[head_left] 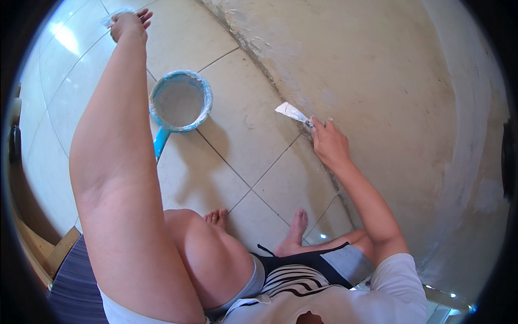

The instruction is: The person applies patching compound from a small bucket to a crack in a wall using a putty knife and smooths it out.

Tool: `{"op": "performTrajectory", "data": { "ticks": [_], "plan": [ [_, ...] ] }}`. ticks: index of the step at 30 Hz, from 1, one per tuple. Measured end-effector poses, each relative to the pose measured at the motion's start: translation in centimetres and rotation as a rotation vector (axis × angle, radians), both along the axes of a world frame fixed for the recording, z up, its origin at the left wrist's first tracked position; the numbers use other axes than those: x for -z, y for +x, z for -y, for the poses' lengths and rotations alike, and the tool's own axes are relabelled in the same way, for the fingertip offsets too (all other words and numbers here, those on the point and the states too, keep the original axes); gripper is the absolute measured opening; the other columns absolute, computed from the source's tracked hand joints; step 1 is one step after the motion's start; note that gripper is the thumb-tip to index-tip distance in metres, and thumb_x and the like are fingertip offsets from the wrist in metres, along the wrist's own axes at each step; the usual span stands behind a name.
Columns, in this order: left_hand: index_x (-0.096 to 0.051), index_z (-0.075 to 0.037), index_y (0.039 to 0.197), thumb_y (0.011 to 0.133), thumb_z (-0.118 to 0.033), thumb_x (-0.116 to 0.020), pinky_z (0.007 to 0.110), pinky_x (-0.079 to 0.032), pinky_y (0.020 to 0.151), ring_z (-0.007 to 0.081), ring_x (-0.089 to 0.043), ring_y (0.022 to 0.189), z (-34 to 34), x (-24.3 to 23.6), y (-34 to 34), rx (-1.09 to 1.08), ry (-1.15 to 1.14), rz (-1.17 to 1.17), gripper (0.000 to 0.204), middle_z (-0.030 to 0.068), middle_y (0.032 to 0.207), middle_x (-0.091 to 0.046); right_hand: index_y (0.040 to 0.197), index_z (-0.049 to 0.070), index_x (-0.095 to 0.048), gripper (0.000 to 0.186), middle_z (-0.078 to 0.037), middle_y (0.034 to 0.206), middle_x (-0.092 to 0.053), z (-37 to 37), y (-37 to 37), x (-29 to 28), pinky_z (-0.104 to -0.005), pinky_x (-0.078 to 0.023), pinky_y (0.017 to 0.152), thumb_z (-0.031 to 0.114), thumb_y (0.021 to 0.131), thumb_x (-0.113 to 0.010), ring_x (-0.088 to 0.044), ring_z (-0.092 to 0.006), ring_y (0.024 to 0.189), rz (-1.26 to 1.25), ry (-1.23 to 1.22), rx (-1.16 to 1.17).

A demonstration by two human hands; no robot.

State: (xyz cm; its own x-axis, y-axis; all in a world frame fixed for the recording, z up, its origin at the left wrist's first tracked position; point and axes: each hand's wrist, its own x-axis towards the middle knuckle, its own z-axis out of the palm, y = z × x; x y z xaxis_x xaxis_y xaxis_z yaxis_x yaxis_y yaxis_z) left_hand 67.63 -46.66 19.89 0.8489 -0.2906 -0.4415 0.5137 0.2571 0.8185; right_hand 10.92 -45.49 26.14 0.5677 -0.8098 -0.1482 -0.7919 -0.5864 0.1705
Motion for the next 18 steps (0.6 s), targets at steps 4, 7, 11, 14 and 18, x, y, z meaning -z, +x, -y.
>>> {"op": "performTrajectory", "data": {
  "ticks": [4, 7, 11, 14, 18],
  "plan": [
    [-0.030, 0.012, 0.117, 0.105, -0.035, -0.016, 0.033, -0.059, 0.052, 0.0326, -0.073, 0.070, 0.4, -1.2, -0.7, -0.031, 0.048, 0.091, 0.051, 0.0270, 0.091, -0.071, 0.132, 0.012, -0.057, 0.041, -0.019, 0.119, -0.058, 2.4, 2.7, 1.6, -0.0448, -0.055, 0.076, 0.009, 0.091, -0.053, -0.061, -0.0332, 0.094, -0.032, -0.123, -0.205],
    [-0.031, 0.013, 0.116, 0.106, -0.034, -0.015, 0.027, -0.056, 0.047, 0.0283, -0.073, 0.064, 0.4, -0.9, -0.3, -0.022, 0.028, 0.105, 0.051, 0.0231, 0.085, -0.072, 0.134, 0.013, -0.055, 0.046, -0.019, 0.119, -0.059, 4.5, 5.2, 3.2, -0.0444, -0.056, 0.075, 0.006, 0.089, -0.052, -0.065, -0.0335, 0.091, -0.074, -0.090, -0.221],
    [-0.029, 0.013, 0.118, 0.106, -0.034, -0.015, 0.027, -0.056, 0.047, 0.0283, -0.073, 0.065, 0.7, -1.8, -0.9, -0.008, 0.023, 0.077, 0.050, 0.0235, 0.086, -0.072, 0.137, 0.016, -0.053, 0.048, -0.020, 0.113, -0.061, 5.4, 6.0, 3.1, -0.0451, -0.056, 0.073, 0.006, 0.090, -0.051, -0.068, -0.0351, 0.084, -0.223, -0.112, -0.087],
    [-0.028, 0.013, 0.120, 0.106, -0.033, -0.014, 0.027, -0.056, 0.049, 0.0286, -0.073, 0.066, -0.2, -1.6, -0.5, -0.013, 0.061, 0.103, 0.049, 0.0236, 0.086, -0.072, 0.140, 0.020, -0.051, 0.053, -0.018, 0.104, -0.063, 5.0, 4.8, 1.7, -0.0465, -0.055, 0.072, 0.004, 0.090, -0.049, -0.068, -0.0366, 0.082, -0.289, -0.051, -0.013],
    [-0.025, 0.013, 0.123, 0.106, -0.033, -0.014, 0.027, -0.057, 0.052, 0.0283, -0.073, 0.069, -0.2, -1.1, -0.9, -0.015, 0.072, 0.102, 0.050, 0.0236, 0.086, -0.072, 0.141, 0.020, -0.050, 0.054, -0.017, 0.097, -0.062, 2.8, 1.9, -1.2, -0.0460, -0.055, 0.071, 0.004, 0.090, -0.049, -0.067, -0.0364, 0.082, -0.332, -0.024, -0.020]
  ]
}}
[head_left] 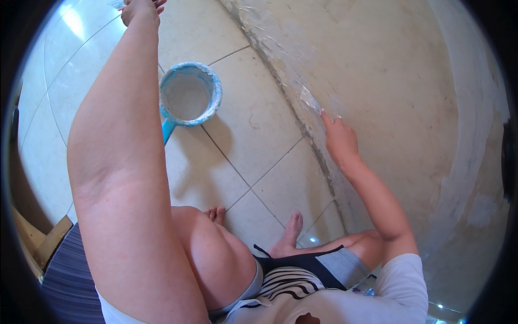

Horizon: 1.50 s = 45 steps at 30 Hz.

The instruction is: The person applies patching compound from a small bucket to a crack in a wall using a putty knife and smooths it out.

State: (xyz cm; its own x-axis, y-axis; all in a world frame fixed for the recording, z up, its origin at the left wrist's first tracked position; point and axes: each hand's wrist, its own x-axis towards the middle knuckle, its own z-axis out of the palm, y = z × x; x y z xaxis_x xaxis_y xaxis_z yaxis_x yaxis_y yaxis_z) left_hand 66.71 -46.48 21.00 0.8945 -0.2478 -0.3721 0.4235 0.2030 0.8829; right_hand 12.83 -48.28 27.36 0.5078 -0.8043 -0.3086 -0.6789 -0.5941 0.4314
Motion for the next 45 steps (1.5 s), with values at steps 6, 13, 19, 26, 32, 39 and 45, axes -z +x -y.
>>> {"op": "performTrajectory", "data": {
  "ticks": [6, 13, 19, 26, 32, 39, 45],
  "plan": [
    [-0.025, 0.014, 0.125, 0.106, -0.033, -0.014, 0.028, -0.057, 0.053, 0.0279, -0.073, 0.070, 0.4, 1.9, 2.0, 0.081, -0.051, 0.000, 0.052, 0.0232, 0.088, -0.072, 0.142, 0.015, -0.046, 0.055, -0.019, 0.099, -0.060, 0.6, 2.5, 3.9, -0.0440, -0.056, 0.072, 0.003, 0.089, -0.052, -0.067, -0.0352, 0.085, 0.153, 0.002, -0.175],
    [-0.026, 0.014, 0.121, 0.105, -0.033, -0.017, 0.030, -0.058, 0.053, 0.0311, -0.073, 0.071, -0.4, 0.9, 1.8, 0.073, 0.013, 0.072, 0.050, 0.0251, 0.092, -0.072, 0.145, 0.015, -0.044, 0.057, -0.020, 0.109, -0.059, 0.9, 2.1, 3.1, -0.0449, -0.055, 0.077, 0.005, 0.089, -0.051, -0.066, -0.0374, 0.089, 0.092, 0.018, 0.028],
    [-0.024, 0.013, 0.120, 0.106, -0.031, -0.017, 0.031, -0.059, 0.054, 0.0340, -0.073, 0.074, -0.5, 1.2, 0.9, 0.018, -0.028, 0.045, 0.047, 0.0271, 0.095, -0.071, 0.148, 0.017, -0.040, 0.062, -0.020, 0.108, -0.060, -3.4, -4.6, -2.2, -0.0444, -0.056, 0.074, 0.004, 0.088, -0.052, -0.067, -0.0376, 0.089, 0.054, 0.050, 0.116],
    [-0.036, 0.012, 0.114, 0.105, -0.033, -0.017, 0.029, -0.057, 0.055, 0.0296, -0.074, 0.073, 1.4, 0.8, -0.1, 0.132, 0.020, 0.075, 0.050, 0.0231, 0.095, -0.072, 0.134, 0.006, -0.047, 0.046, -0.019, 0.102, -0.060, -1.6, -2.2, 4.7, -0.0456, -0.056, 0.072, 0.003, 0.088, -0.053, -0.067, -0.0360, 0.090, 0.239, 0.031, -0.077],
    [-0.039, 0.015, 0.110, 0.105, -0.034, -0.016, 0.028, -0.057, 0.055, 0.0291, -0.074, 0.073, -0.4, -0.1, 0.3, 0.161, 0.066, 0.180, 0.054, 0.0229, 0.092, -0.072, 0.121, 0.003, -0.049, 0.034, -0.020, 0.104, -0.062, -2.4, -4.3, 1.4, -0.0473, -0.055, 0.074, 0.006, 0.088, -0.055, -0.067, -0.0377, 0.088, 0.132, 0.018, 0.118],
    [-0.040, 0.014, 0.113, 0.106, -0.035, -0.017, 0.027, -0.057, 0.055, 0.0283, -0.074, 0.077, 0.7, -2.2, -2.5, 0.020, 0.042, 0.010, 0.054, 0.0238, 0.095, -0.072, 0.123, 0.004, -0.047, 0.034, -0.022, 0.104, -0.062, -2.6, -3.7, 3.0, -0.0503, -0.054, 0.074, 0.007, 0.090, -0.052, -0.066, -0.0403, 0.085, 0.344, 0.030, -0.113],
    [-0.055, 0.008, 0.101, 0.106, -0.036, -0.020, 0.027, -0.056, 0.055, 0.0251, -0.073, 0.076, 1.6, -2.9, -1.7, 0.215, 0.027, 0.274, 0.057, 0.0194, 0.093, -0.073, 0.116, 0.005, -0.050, 0.024, -0.019, 0.100, -0.063, 0.6, 3.4, 7.1, -0.0469, -0.056, 0.072, 0.007, 0.092, -0.049, -0.068, -0.0370, 0.085, 0.220, 0.021, 0.020]
  ]
}}
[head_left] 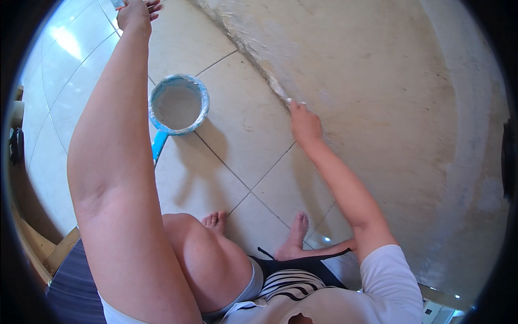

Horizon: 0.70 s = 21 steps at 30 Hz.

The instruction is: The person applies patching compound from a small bucket to a crack in a wall using a putty knife and smooths it out.

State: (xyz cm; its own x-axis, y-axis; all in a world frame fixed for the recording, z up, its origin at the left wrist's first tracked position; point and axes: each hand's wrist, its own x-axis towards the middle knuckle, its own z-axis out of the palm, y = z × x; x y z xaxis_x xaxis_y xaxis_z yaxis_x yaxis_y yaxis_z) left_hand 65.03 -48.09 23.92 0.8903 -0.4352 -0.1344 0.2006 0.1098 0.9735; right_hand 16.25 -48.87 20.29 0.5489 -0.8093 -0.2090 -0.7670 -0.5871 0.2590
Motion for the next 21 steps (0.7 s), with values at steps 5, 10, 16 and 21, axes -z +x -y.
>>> {"op": "performTrajectory", "data": {
  "ticks": [5, 10, 16, 21],
  "plan": [
    [-0.056, 0.007, 0.100, 0.106, -0.036, -0.024, 0.028, -0.054, 0.060, 0.0225, -0.071, 0.074, -0.5, -0.9, 1.5, -0.022, -0.031, -0.028, 0.053, 0.0165, 0.090, -0.072, 0.121, 0.007, -0.052, 0.027, -0.018, 0.102, -0.064, -1.0, -7.0, -2.9, -0.0463, -0.056, 0.073, 0.014, 0.094, -0.053, -0.069, -0.0363, 0.086, -0.039, -0.019, 0.072],
    [-0.057, -0.003, 0.092, 0.106, -0.046, -0.030, 0.030, -0.046, 0.039, 0.0137, -0.052, 0.043, 0.8, -3.5, 2.8, -0.007, -0.103, -0.015, 0.052, 0.0082, 0.070, -0.065, 0.121, 0.004, -0.054, 0.030, -0.019, 0.108, -0.065, -4.7, -5.5, -8.1, -0.0454, -0.053, 0.075, 0.014, 0.093, -0.059, -0.066, -0.0380, 0.090, 0.396, 0.106, -0.014],
    [-0.054, -0.004, 0.100, 0.105, -0.047, -0.031, 0.031, -0.046, 0.038, 0.0136, -0.049, 0.041, -1.2, -6.9, 5.9, 0.269, -0.092, 0.229, 0.049, 0.0092, 0.068, -0.064, 0.105, 0.001, -0.058, 0.022, -0.022, 0.095, -0.064, -9.8, 9.4, -9.6, -0.0481, -0.051, 0.077, 0.015, 0.089, -0.060, -0.063, -0.0423, 0.089, 0.860, 0.555, -0.160],
    [-0.061, 0.002, 0.085, 0.102, -0.042, -0.047, 0.028, -0.040, 0.049, 0.0119, -0.042, 0.047, -5.3, -12.8, -3.7, 0.385, -0.089, 0.284, 0.049, 0.0023, 0.058, -0.048, 0.098, -0.002, -0.056, 0.023, -0.024, 0.091, -0.065, -9.6, 16.7, -6.5, -0.0494, -0.052, 0.078, 0.017, 0.087, -0.063, -0.065, -0.0410, 0.087, 0.768, 0.627, -0.172]
  ]
}}
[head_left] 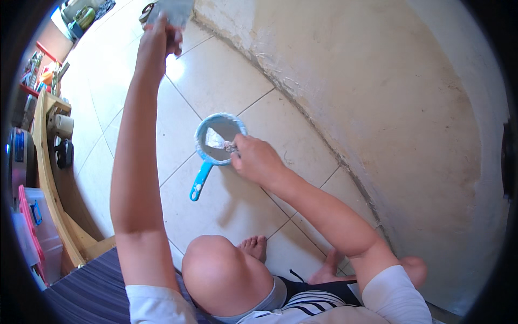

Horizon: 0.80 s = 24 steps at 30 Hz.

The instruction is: The person applies patching compound from a small bucket to a crack in a wall using a putty knife and smooths it out.

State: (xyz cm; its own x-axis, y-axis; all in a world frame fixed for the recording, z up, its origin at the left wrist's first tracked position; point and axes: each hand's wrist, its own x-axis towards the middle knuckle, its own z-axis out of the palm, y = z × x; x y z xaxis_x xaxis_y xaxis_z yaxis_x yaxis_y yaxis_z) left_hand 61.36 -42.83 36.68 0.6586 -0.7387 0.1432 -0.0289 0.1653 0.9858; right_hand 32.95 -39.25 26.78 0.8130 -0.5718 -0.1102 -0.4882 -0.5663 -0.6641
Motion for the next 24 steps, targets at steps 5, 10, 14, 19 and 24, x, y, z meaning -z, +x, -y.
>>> {"op": "performTrajectory", "data": {
  "ticks": [5, 10, 14, 19, 24],
  "plan": [
    [-0.058, -0.002, 0.071, 0.097, -0.060, -0.048, 0.026, -0.035, 0.042, 0.0127, -0.046, 0.042, -7.7, 3.7, -7.2, 0.013, 0.240, 0.021, 0.064, 0.0043, 0.051, -0.048, 0.101, -0.002, -0.057, 0.028, -0.022, 0.090, -0.067, 0.1, 0.2, 2.5, -0.0488, -0.051, 0.076, 0.022, 0.088, -0.064, -0.065, -0.0405, 0.084, -0.001, -0.017, 0.002],
    [-0.062, -0.001, 0.067, 0.101, -0.054, -0.046, 0.025, -0.039, 0.041, 0.0120, -0.050, 0.042, -12.5, 7.7, -9.7, -0.057, 0.245, -0.073, 0.065, 0.0052, 0.052, -0.053, 0.101, -0.003, -0.053, 0.032, -0.024, 0.099, -0.066, 0.3, 2.0, 1.4, -0.0493, -0.053, 0.078, 0.023, 0.088, -0.065, -0.067, -0.0399, 0.089, -0.034, 0.015, 0.022],
    [-0.064, 0.000, 0.069, 0.100, -0.055, -0.045, 0.025, -0.040, 0.042, 0.0125, -0.050, 0.042, -13.5, 9.1, -10.0, -0.082, 0.265, -0.177, 0.066, 0.0049, 0.053, -0.055, 0.115, -0.003, -0.052, 0.044, -0.025, 0.110, -0.062, 0.0, 2.1, 1.5, -0.0472, -0.051, 0.084, 0.030, 0.088, -0.066, -0.064, -0.0385, 0.097, -0.114, 0.023, 0.118],
    [-0.065, 0.000, 0.070, 0.101, -0.054, -0.044, 0.025, -0.040, 0.042, 0.0119, -0.050, 0.042, -13.4, 9.9, -11.0, -0.046, 0.256, -0.200, 0.067, 0.0046, 0.054, -0.055, 0.132, -0.002, -0.044, 0.056, -0.024, 0.119, -0.053, -0.1, 0.7, 0.7, -0.0445, -0.046, 0.092, 0.028, 0.090, -0.065, -0.055, -0.0376, 0.106, 0.178, -0.440, 0.167],
    [-0.062, 0.002, 0.069, 0.103, -0.052, -0.042, 0.023, -0.040, 0.046, 0.0083, -0.055, 0.053, -12.5, 9.7, -13.2, -0.078, 0.256, -0.069, 0.067, 0.0036, 0.060, -0.057, 0.130, -0.003, -0.043, 0.048, -0.019, 0.111, -0.058, -2.3, 2.6, -1.0, -0.0385, -0.053, 0.078, 0.026, 0.095, -0.062, -0.064, -0.0269, 0.094, 0.429, 0.286, 0.248]
  ]
}}
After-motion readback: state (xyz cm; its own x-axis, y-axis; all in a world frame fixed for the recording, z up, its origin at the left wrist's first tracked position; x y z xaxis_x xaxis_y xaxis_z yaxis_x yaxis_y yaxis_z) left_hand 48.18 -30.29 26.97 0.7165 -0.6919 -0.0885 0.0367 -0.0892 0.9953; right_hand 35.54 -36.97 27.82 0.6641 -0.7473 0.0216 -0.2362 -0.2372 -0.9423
